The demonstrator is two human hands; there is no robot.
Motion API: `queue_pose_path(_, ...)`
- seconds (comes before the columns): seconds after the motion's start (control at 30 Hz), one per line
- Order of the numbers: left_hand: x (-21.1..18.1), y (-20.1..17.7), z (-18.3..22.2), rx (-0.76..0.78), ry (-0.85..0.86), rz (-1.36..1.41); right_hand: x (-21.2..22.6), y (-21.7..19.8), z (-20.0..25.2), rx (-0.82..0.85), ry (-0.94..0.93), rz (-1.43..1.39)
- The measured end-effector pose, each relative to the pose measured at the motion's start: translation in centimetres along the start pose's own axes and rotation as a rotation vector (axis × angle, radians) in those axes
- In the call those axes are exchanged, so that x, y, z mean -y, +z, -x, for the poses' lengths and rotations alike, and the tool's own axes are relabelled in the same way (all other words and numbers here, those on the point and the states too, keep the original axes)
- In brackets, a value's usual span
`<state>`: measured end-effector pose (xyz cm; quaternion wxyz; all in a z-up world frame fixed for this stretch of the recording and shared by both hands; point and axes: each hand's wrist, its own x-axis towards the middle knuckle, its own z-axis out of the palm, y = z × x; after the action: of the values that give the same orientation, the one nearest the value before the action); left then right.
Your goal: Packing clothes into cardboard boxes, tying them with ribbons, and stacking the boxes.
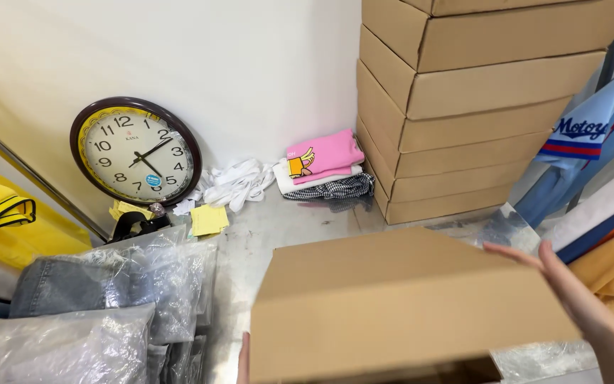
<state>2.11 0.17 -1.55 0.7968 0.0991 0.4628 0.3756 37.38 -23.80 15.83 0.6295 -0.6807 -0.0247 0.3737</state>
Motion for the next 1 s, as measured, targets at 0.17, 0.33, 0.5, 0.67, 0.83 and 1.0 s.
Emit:
queue_pose_path(0.17,3.0,-2.7,2.6,-0.142,-0.053,-0.010,-7.4,-3.8,1.9,-0.010,0.115,0.213)
queue_pose_path(0.33,6.9,-7.8,2.8,-0.349,0.150,-0.296,-13.9,-5.2,2.5,-0.231,0.220,0.474)
queue_pose_path(0.5,7.7,-10.2,4.5,-0.435,0.230,-0.597,-21.4,-8.0,-1.3,-0.271,0.132,0.565)
queue_pose_path(0.67,8.9,-15.2,-0.5,-0.227,0.265,-0.747,-25.4,-7.5,-1.7,-0.283,-0.020,0.449)
queue_pose_path(0.83,6.9,-13.4,2.5,-0.134,0.222,-0.644,-23.4,-6.1,1.2,-0.308,0.034,0.099)
queue_pose_path(1.0,3.8,-9.9,5.4,0.013,0.559,-0.590,-23.4,-10.7,-3.7,-0.113,-0.265,-0.280)
